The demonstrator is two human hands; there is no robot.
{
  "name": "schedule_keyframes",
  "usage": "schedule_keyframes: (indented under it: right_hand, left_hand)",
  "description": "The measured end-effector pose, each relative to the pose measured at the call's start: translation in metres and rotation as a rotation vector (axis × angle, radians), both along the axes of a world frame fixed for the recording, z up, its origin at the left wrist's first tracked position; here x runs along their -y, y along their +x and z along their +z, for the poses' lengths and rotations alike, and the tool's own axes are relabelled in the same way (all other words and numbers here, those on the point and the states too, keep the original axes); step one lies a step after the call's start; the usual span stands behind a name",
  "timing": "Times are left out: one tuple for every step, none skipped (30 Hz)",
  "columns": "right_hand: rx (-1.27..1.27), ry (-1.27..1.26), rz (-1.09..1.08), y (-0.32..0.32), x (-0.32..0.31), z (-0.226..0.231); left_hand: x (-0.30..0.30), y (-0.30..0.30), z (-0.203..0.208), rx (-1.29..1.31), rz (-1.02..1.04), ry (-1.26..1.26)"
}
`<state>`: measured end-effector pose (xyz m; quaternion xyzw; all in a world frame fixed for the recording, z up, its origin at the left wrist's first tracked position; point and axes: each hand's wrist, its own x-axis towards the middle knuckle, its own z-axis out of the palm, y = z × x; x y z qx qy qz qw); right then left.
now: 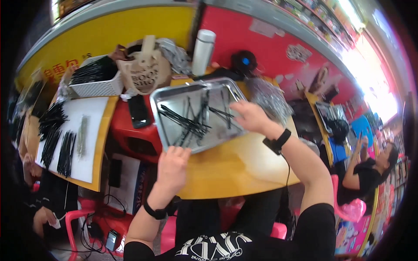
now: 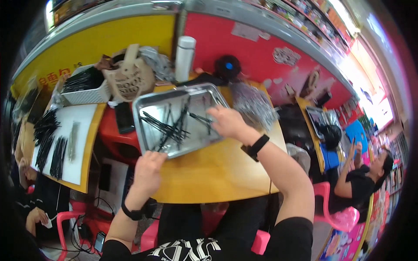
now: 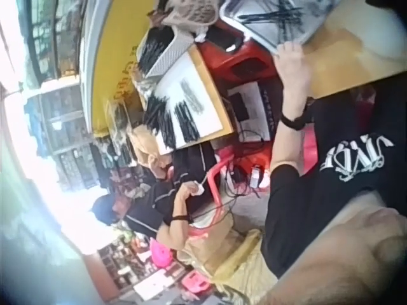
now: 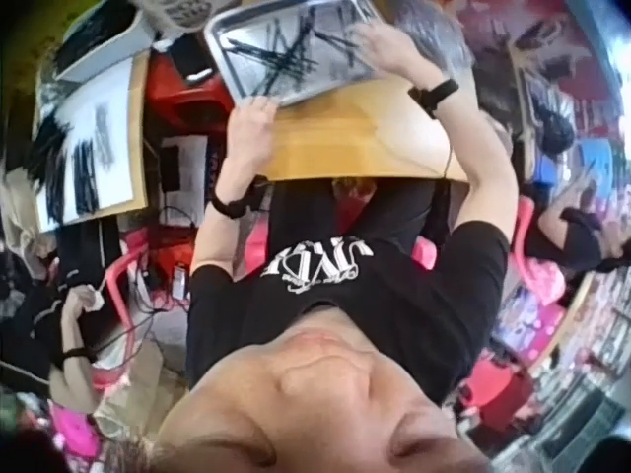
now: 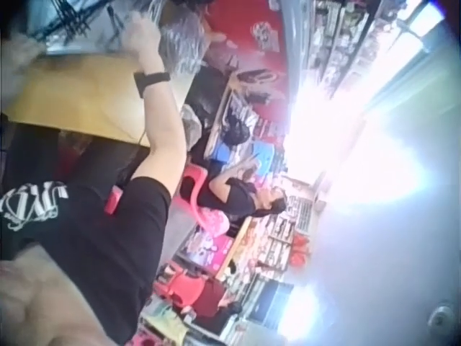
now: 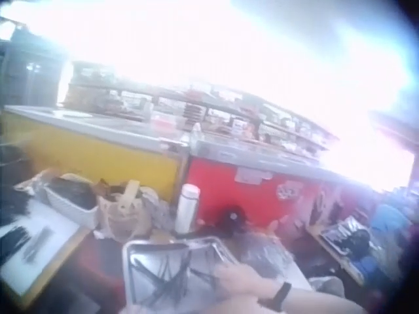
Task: Sorting and inspecting black plastic rods or fan components.
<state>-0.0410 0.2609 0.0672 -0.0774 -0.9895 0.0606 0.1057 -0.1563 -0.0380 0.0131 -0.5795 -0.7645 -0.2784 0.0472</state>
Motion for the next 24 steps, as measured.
schedule_keyframes:
  right_hand:
    - [-0.034,-0.005,-0.029,0.012,0.001,0.013]
    - [-0.050,-0.035,-0.091,0.023,0.006,0.032]
    - [-0.225,-0.057,-0.043,0.039,0.003,0.045]
    - [-0.328,-0.201,-0.064,0.053,0.010,0.064]
    - [-0.392,-0.290,-0.161,0.073,0.017,0.082]
    - [-0.437,-0.250,-0.216,0.098,0.017,0.097]
    - [-0.493,-0.374,-0.322,0.128,0.021,0.106]
    - [-0.561,-0.499,-0.405,0.152,0.028,0.117]
    - [-0.597,-0.584,-0.515,0.176,0.041,0.131]
    - [-0.629,-0.669,-0.626,0.200,0.053,0.137]
    - [-0.669,-0.781,-0.629,0.223,0.059,0.138]
    - [-0.684,-0.777,-0.649,0.235,0.070,0.143]
    - [-0.682,-0.847,-0.593,0.241,0.082,0.150]
    - [-0.679,-0.907,-0.530,0.242,0.093,0.159]
    - [-0.694,-0.890,-0.542,0.239,0.101,0.170]
    - [-0.709,-0.880,-0.461,0.233,0.107,0.178]
    - [-0.723,-0.866,-0.386,0.235,0.111,0.184]
    - [-0.735,-0.857,-0.400,0.247,0.101,0.195]
    - [-0.685,-0.523,-0.245,0.259,0.078,0.209]
    - [-0.614,-0.186,-0.107,0.274,0.055,0.223]
    - [-0.521,0.151,0.022,0.289,0.044,0.232]
    - [-0.583,0.353,-0.256,0.284,0.085,0.249]
    - [-0.617,0.514,-0.408,0.315,0.029,0.265]
    - [-0.346,0.776,-0.947,0.331,0.070,0.276]
  left_hand:
    - [-0.001,0.001,0.002,0.017,-0.002,0.026]
    - [0.003,0.000,0.003,0.027,-0.002,0.018]
    - [0.005,-0.002,0.001,0.033,-0.010,0.059]
    - [0.012,-0.001,0.004,0.039,0.016,0.047]
    - [0.018,0.004,0.011,0.021,0.070,0.015]
    - [0.019,0.020,0.030,-0.104,0.178,-0.097]
    - [0.016,0.039,0.044,-0.238,0.246,-0.077]
    - [0.017,0.052,0.055,-0.227,0.248,-0.040]
    - [0.014,0.063,0.066,-0.064,0.064,0.037]
    - [0.007,0.078,0.070,0.109,-0.120,0.104]
    - [-0.005,0.100,0.072,0.361,-0.355,0.057]
    - [-0.014,0.123,0.080,0.604,-0.577,0.004]
    - [-0.029,0.148,0.086,0.733,-0.758,-0.112]
    - [-0.046,0.174,0.088,0.857,-0.937,-0.226]
    - [-0.063,0.204,0.087,0.824,-1.046,-0.138]
    - [-0.079,0.233,0.079,0.789,-1.140,-0.054]
    - [-0.095,0.262,0.066,0.716,-1.220,-0.025]
    - [-0.109,0.292,0.052,0.644,-1.301,0.005]
    - [-0.116,0.319,0.041,0.673,-1.333,-0.058]
    - [-0.124,0.341,0.028,0.708,-1.374,-0.121]
    - [-0.133,0.352,0.011,0.708,-1.396,-0.132]
    - [-0.139,0.349,-0.010,0.659,-1.458,-0.418]
    - [-0.142,0.358,-0.023,0.594,-1.554,-0.700]
    - [-0.133,0.360,-0.039,0.633,-1.503,-0.488]
